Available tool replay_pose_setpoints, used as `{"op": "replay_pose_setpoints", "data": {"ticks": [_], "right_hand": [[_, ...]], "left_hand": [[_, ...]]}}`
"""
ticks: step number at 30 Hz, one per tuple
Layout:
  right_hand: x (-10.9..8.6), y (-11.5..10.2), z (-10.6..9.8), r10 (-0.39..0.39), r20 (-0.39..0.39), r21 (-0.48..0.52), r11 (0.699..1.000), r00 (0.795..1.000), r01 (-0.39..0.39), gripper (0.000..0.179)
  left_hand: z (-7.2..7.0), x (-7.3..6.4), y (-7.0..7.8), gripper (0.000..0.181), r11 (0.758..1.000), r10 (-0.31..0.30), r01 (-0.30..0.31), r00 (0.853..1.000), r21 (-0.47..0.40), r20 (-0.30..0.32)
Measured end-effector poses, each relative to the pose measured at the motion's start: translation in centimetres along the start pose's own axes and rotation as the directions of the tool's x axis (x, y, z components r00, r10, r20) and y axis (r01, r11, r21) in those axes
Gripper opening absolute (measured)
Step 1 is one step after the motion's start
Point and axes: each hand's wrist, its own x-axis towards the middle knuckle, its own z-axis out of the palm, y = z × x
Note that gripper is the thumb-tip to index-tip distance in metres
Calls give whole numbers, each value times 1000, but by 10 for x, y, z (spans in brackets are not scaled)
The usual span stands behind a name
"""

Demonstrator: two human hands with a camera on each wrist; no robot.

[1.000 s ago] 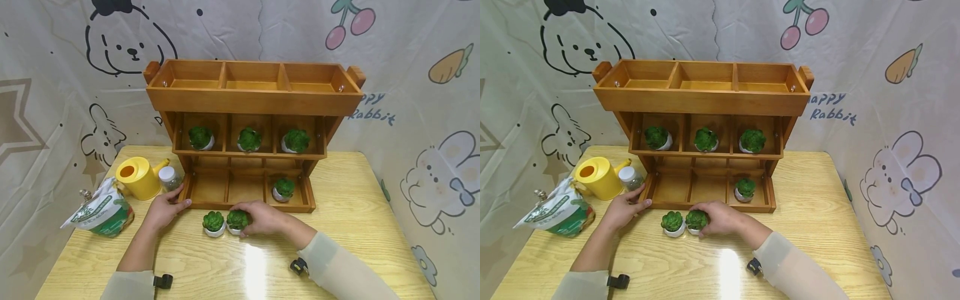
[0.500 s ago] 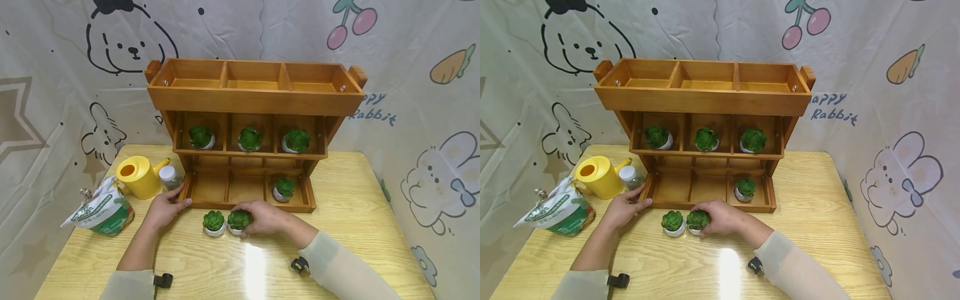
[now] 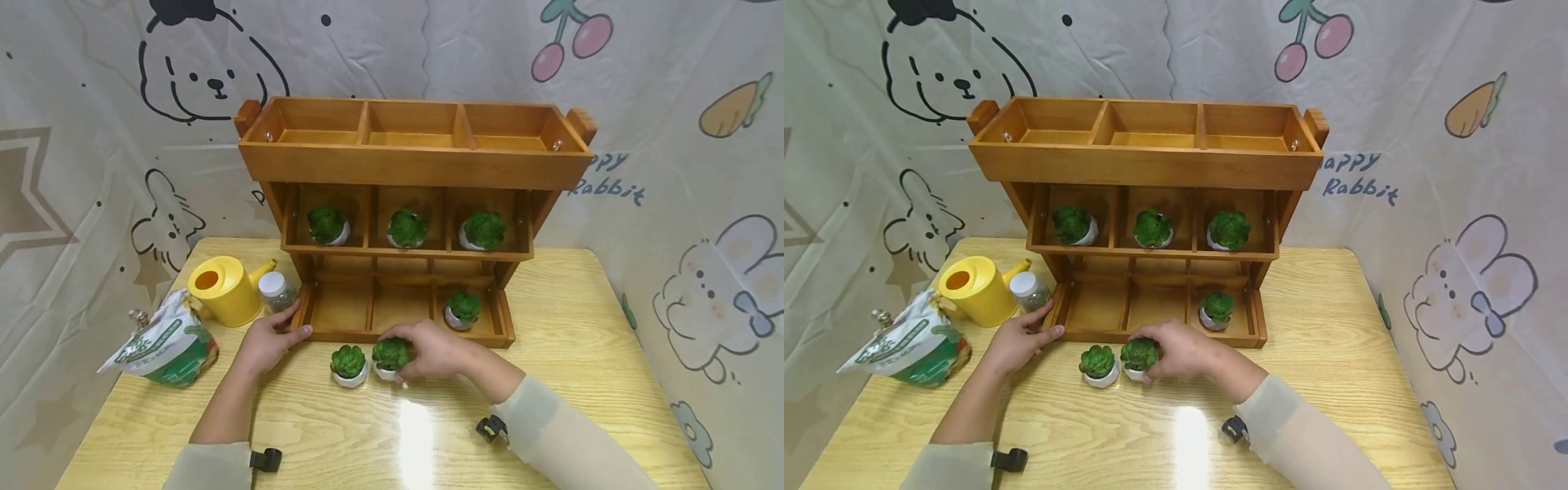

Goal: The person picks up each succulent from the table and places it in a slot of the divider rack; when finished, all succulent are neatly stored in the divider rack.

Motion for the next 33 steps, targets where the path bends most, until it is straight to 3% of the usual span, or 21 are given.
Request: {"op": "replay_pose_setpoints", "data": {"ticks": [18,24,33], "right_hand": [[2,-5,-21,-27,-32,-33,999,999,26,65],[3,-5,-27,-50,-48,-8,999,998,50,62],[6,1,-36,-10,-50,41,999,999,12,62]], "left_hand": [[1,0,-1,75,1000,2,-2,1000,-6,-1],[1,-1,-1,76,1000,-14,14,1000,-11,4],[0,0,-1,80,1000,-17,17,1000,-8,3]]}}
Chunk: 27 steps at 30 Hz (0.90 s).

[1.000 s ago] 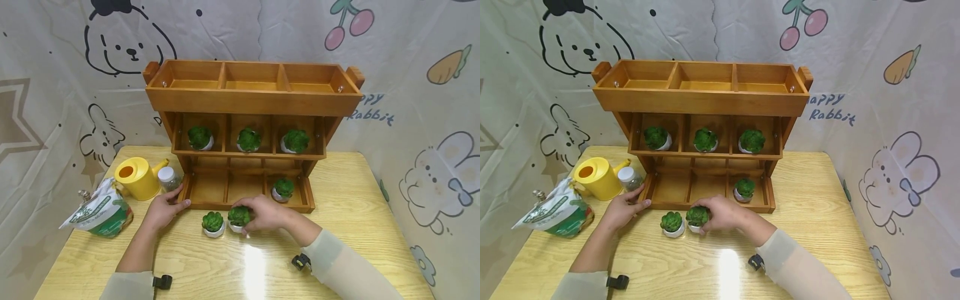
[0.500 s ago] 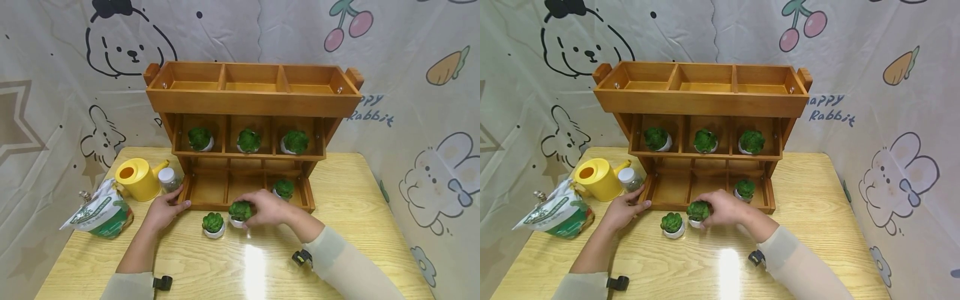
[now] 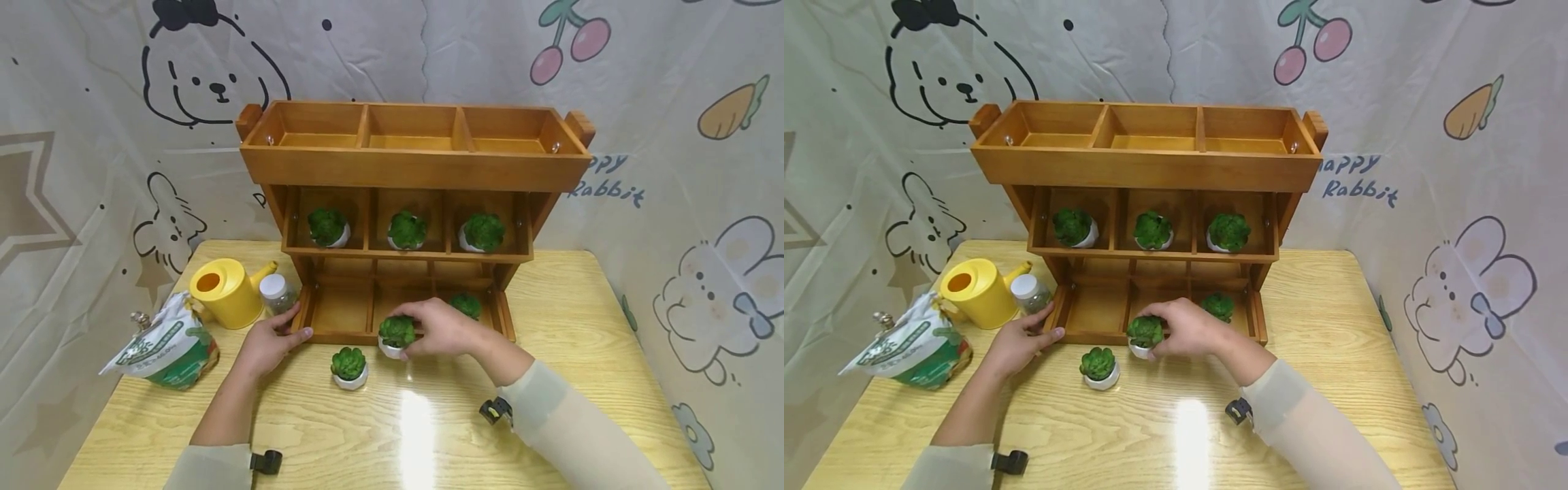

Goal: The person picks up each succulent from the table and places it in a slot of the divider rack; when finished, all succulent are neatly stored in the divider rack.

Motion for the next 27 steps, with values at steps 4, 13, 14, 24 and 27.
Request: {"op": "replay_pose_setpoints", "data": {"ticks": [4,13,14,24,27], "right_hand": [[2,3,-3,4,-12,-10,1000,1000,-4,62],[9,9,-12,33,-27,-49,998,999,-34,64],[10,9,-13,35,-29,-53,998,999,-36,64],[18,19,-16,85,-58,-49,995,995,-88,66],[20,22,-16,88,-64,-48,995,994,-91,65]], "left_hand": [[1,0,0,81,1000,-3,3,1000,-5,5],[0,-1,1,78,1000,-6,6,1000,-13,9],[0,-1,1,78,1000,-9,9,1000,-11,9],[0,0,2,77,1000,-4,4,1000,-9,3],[0,0,1,78,1000,-1,1,1000,-7,7]]}}
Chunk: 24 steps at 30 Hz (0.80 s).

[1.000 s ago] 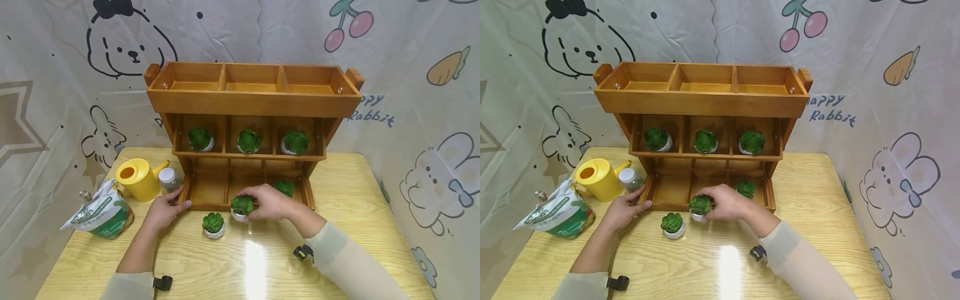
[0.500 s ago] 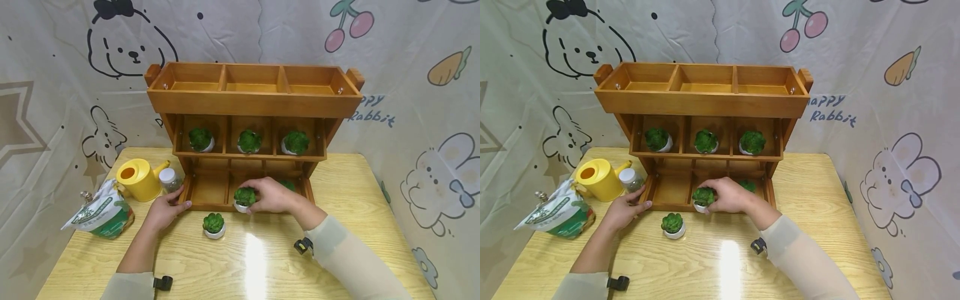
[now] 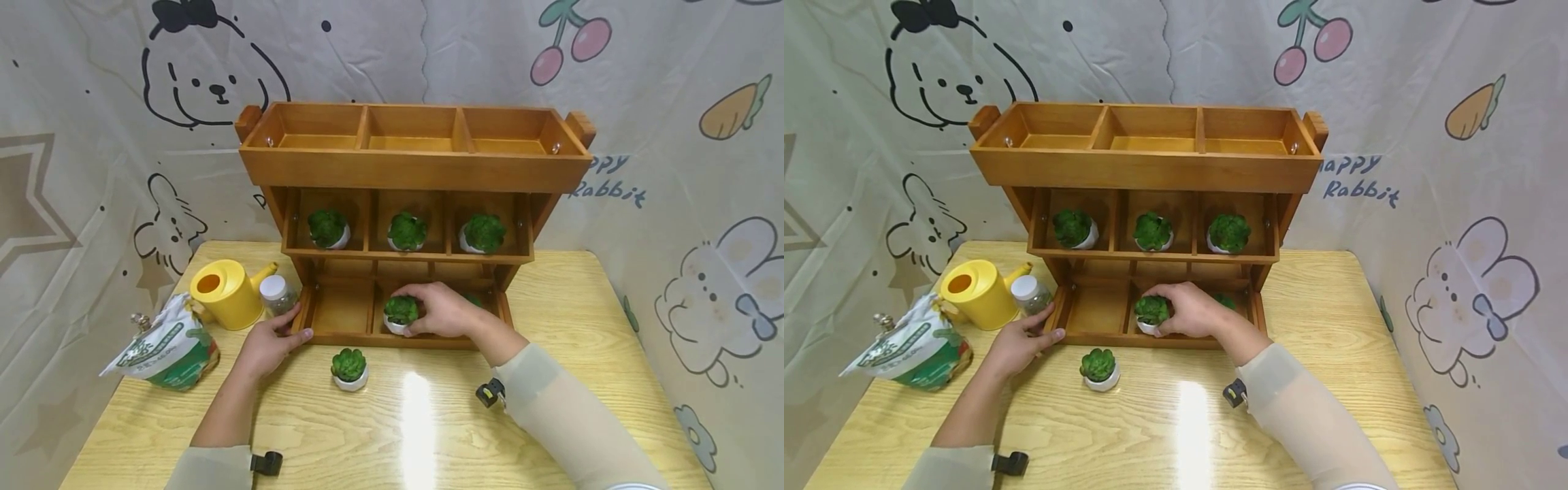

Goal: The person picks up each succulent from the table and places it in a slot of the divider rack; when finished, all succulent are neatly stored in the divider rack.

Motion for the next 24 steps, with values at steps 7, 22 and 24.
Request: {"op": "replay_pose_setpoints", "data": {"ticks": [7,22,24], "right_hand": [[6,6,3,10,-9,-9,1000,1000,-10,64],[17,18,13,23,5,-72,997,1000,-22,62],[18,20,14,33,10,-80,996,999,-33,63]], "left_hand": [[0,0,0,81,1000,-9,9,1000,4,-6],[-1,0,-1,81,1000,-14,15,1000,25,-14],[-1,0,0,82,1000,-13,14,1000,26,-12]]}}
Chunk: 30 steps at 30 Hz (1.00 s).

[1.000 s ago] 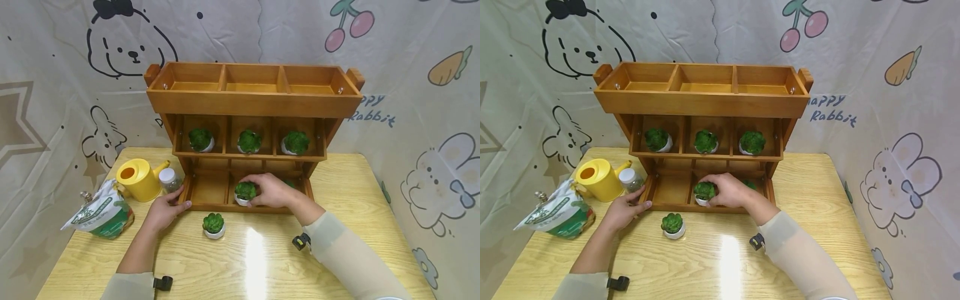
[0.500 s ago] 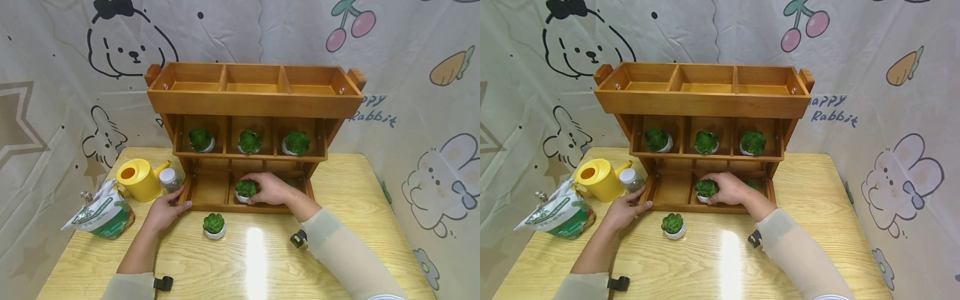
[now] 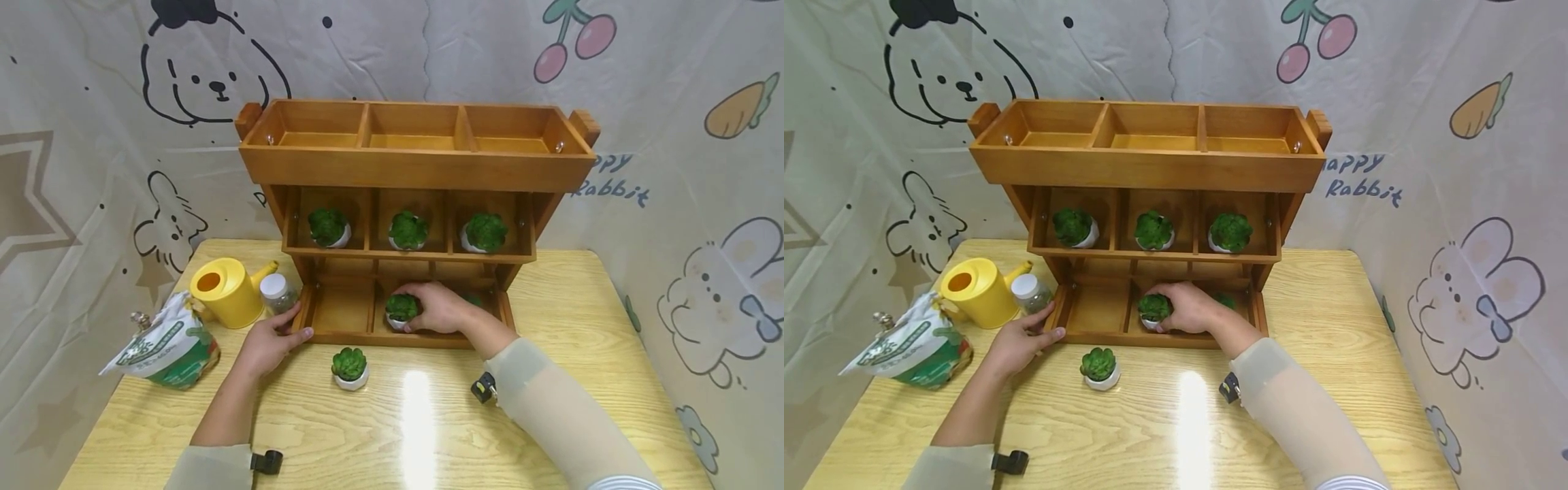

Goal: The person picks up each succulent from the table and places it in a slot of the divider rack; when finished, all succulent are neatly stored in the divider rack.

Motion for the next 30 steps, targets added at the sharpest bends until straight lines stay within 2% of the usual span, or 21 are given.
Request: {"op": "replay_pose_setpoints", "data": {"ticks": [7,16,30], "right_hand": [[2,1,3,16,10,-23,1000,1000,-16,64],[3,1,5,18,2,-20,1000,1000,-18,65],[0,1,-1,23,-26,51,998,999,-22,76]], "left_hand": [[0,0,2,81,1000,-8,8,1000,-6,6],[1,1,0,81,1000,15,-14,1000,4,-5],[1,-1,1,81,1000,1,-1,1000,-21,3]]}}
